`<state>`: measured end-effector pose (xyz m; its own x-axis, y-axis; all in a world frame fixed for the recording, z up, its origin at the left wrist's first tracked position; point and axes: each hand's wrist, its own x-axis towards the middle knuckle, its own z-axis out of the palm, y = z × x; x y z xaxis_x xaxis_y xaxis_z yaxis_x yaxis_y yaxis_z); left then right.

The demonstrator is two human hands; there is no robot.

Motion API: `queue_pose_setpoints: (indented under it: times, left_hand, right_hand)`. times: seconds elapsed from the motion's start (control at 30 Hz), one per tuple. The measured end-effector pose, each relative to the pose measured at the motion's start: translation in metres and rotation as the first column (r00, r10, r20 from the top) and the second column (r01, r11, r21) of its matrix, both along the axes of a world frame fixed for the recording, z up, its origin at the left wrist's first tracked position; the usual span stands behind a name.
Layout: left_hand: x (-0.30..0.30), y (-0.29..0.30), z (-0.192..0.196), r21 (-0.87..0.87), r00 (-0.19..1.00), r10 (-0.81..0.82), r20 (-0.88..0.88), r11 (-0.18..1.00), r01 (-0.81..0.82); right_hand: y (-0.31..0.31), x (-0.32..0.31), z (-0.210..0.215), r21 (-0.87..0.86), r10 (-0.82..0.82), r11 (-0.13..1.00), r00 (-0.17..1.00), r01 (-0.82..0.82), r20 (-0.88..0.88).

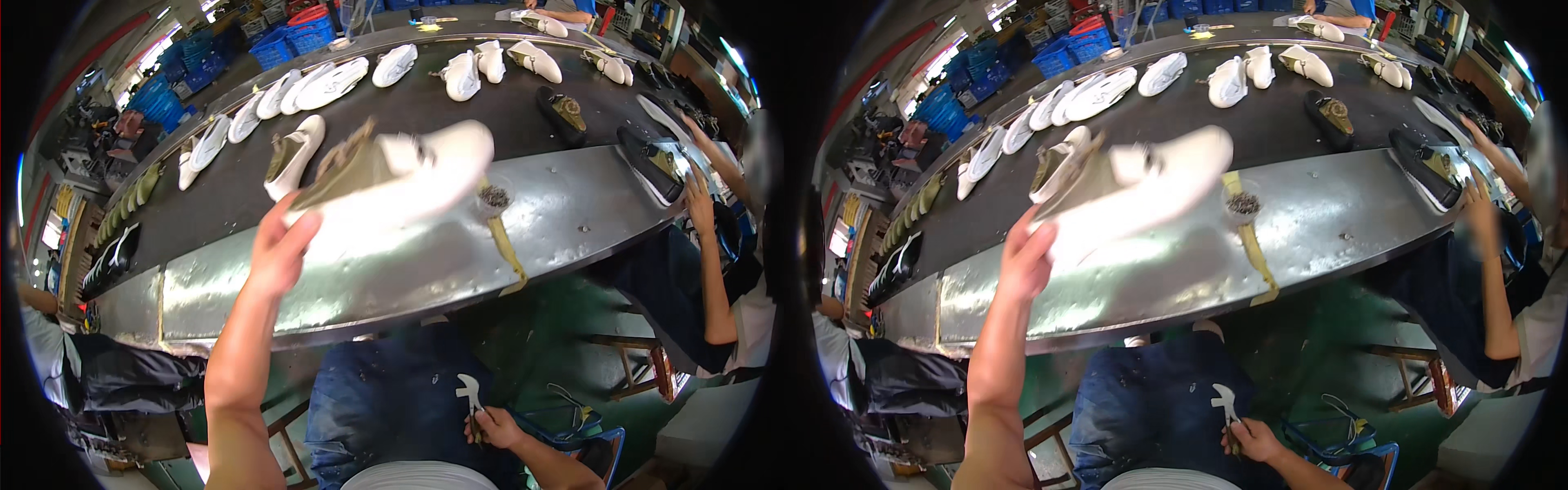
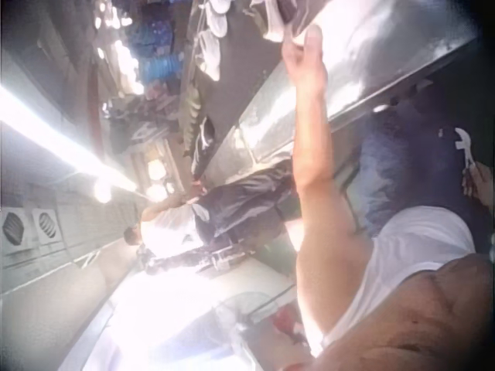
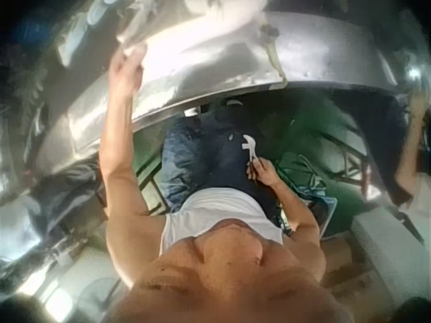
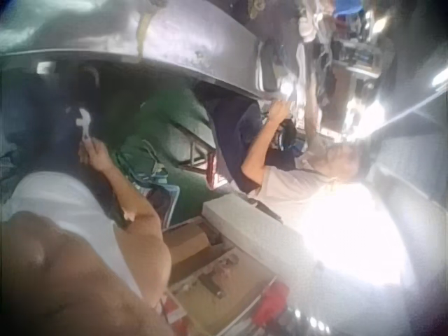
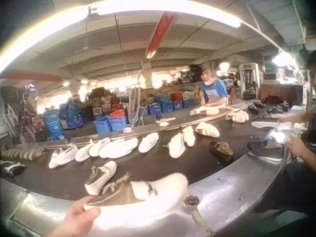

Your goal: Trim excess material from shoe uppers and soles using handheld pliers or cutters.

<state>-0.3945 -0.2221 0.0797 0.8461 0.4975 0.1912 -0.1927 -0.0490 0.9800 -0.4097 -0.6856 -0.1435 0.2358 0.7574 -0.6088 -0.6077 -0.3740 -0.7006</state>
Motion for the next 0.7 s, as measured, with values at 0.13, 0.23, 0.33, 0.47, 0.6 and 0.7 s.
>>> queue_pose_setpoints:
  times: [0.13, 0.23, 0.33, 0.47, 0.6, 0.7]
  left_hand:
    - [-0.126, -0.040, 0.029, 0.060, 0.991, -0.115, -0.072, 0.991, 0.120]
    - [-0.164, -0.064, 0.002, 0.127, 0.745, -0.237, -0.624, 0.909, 0.396]
    - [-0.181, -0.097, -0.066, 0.155, 0.425, -0.085, -0.901, 0.853, 0.499]
    - [-0.195, -0.078, -0.105, -0.407, 0.564, -0.430, -0.705, 0.896, 0.175]
    - [-0.218, -0.085, -0.109, -0.487, 0.709, -0.657, -0.257, 0.722, 0.492]
    - [-0.222, -0.134, -0.130, 0.033, 0.882, -0.166, -0.441, 0.979, 0.201]
  right_hand:
    - [-0.009, -0.011, 0.000, -0.059, 0.015, 0.998, 1.000, -0.013, 0.025]
    - [-0.015, -0.026, -0.017, -0.032, -0.008, 0.999, 0.992, 0.012, 0.129]
    - [-0.009, -0.030, -0.016, -0.010, 0.026, 1.000, 0.969, -0.025, 0.245]
    - [-0.006, -0.035, -0.004, -0.045, 0.048, 0.998, 0.939, -0.035, 0.340]
    - [-0.006, -0.041, 0.003, -0.083, 0.042, 0.997, 0.903, -0.007, 0.428]
    - [-0.004, -0.043, 0.035, -0.150, 0.172, 0.983, 0.794, -0.103, 0.583]
